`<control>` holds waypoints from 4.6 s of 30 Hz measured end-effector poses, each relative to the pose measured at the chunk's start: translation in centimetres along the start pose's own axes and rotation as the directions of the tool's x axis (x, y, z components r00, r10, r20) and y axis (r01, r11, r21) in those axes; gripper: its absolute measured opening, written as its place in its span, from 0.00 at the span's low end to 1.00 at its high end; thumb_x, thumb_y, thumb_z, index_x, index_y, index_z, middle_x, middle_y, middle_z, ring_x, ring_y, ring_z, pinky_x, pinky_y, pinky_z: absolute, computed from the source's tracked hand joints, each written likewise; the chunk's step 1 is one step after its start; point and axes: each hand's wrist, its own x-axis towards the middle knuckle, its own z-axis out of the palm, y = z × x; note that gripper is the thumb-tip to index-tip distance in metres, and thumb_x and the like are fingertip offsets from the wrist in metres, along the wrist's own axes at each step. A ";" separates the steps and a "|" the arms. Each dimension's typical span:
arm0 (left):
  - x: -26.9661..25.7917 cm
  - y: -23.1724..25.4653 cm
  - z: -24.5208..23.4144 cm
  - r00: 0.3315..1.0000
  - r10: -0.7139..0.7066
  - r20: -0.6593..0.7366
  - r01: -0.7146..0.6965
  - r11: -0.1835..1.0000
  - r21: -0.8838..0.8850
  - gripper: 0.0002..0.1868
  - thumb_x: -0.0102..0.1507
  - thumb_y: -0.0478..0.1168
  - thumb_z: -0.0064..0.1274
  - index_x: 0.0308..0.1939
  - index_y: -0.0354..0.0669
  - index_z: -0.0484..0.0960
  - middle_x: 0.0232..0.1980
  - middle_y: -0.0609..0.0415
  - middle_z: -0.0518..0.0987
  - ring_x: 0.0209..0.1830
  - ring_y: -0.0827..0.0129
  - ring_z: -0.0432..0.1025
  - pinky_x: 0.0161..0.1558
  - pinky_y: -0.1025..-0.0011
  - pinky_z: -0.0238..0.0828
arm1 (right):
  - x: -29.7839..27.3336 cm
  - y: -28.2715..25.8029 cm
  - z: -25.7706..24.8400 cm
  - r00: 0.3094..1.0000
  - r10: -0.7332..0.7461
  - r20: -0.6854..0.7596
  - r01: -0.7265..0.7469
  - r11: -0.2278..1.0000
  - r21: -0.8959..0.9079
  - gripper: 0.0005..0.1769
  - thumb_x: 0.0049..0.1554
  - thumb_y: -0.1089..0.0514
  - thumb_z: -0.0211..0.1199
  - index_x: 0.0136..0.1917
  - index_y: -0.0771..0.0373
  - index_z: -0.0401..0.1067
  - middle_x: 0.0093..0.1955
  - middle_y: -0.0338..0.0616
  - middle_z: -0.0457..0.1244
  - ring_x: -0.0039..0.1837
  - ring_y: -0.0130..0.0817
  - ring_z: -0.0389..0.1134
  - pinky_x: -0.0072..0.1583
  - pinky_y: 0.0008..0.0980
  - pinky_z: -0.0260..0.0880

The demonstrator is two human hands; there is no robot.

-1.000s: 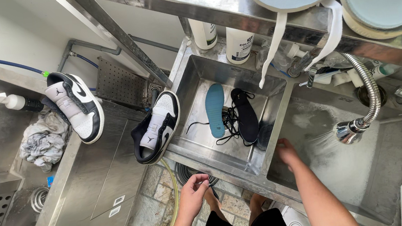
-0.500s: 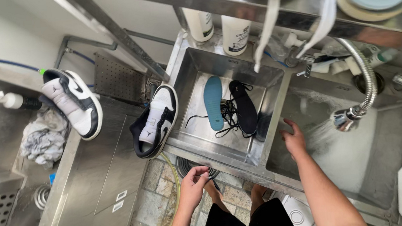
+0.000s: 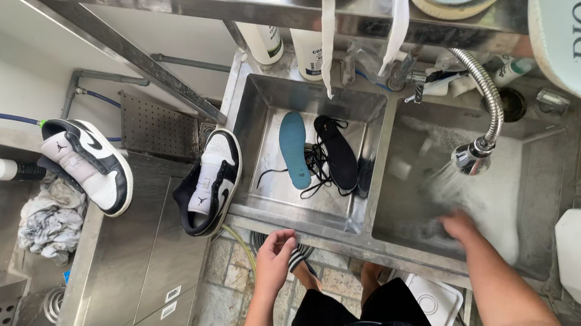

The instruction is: The person removes the insole from a sneaker and places it in a sink. They then wash their hands and retrieve a small white block, which they use to scrub the sole of the sneaker. The person rinses the shoe and insole under running water and places them in a sink.

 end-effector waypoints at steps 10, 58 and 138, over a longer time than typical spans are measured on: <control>-0.8 -0.6 -0.5 0.996 -0.012 -0.083 0.003 0.995 -0.104 0.14 0.64 0.37 0.56 0.52 0.37 0.83 0.45 0.55 0.84 0.43 0.75 0.76 0.47 0.75 0.73 | -0.2 -15.0 3.2 0.908 -0.418 -0.014 0.404 0.868 0.290 0.29 0.57 0.60 0.65 0.71 0.66 0.66 0.69 0.57 0.66 0.69 0.46 0.67 0.69 0.41 0.67; 0.9 9.1 0.9 0.881 0.036 0.472 0.241 0.825 -0.512 0.17 0.65 0.38 0.56 0.56 0.34 0.80 0.51 0.51 0.84 0.47 0.71 0.78 0.53 0.72 0.75 | -25.8 -22.0 7.3 0.691 -0.717 -0.091 0.537 0.424 0.729 0.53 0.52 0.58 0.70 0.82 0.59 0.44 0.77 0.54 0.54 0.74 0.43 0.59 0.72 0.42 0.59; 0.8 -2.2 6.5 0.933 -0.361 0.002 0.315 0.811 -0.493 0.14 0.65 0.42 0.55 0.53 0.45 0.79 0.51 0.57 0.83 0.49 0.72 0.77 0.48 0.70 0.73 | -0.2 4.5 -6.3 0.973 0.108 -0.204 0.004 0.875 0.483 0.47 0.49 0.48 0.78 0.76 0.67 0.66 0.66 0.55 0.67 0.67 0.42 0.66 0.66 0.38 0.63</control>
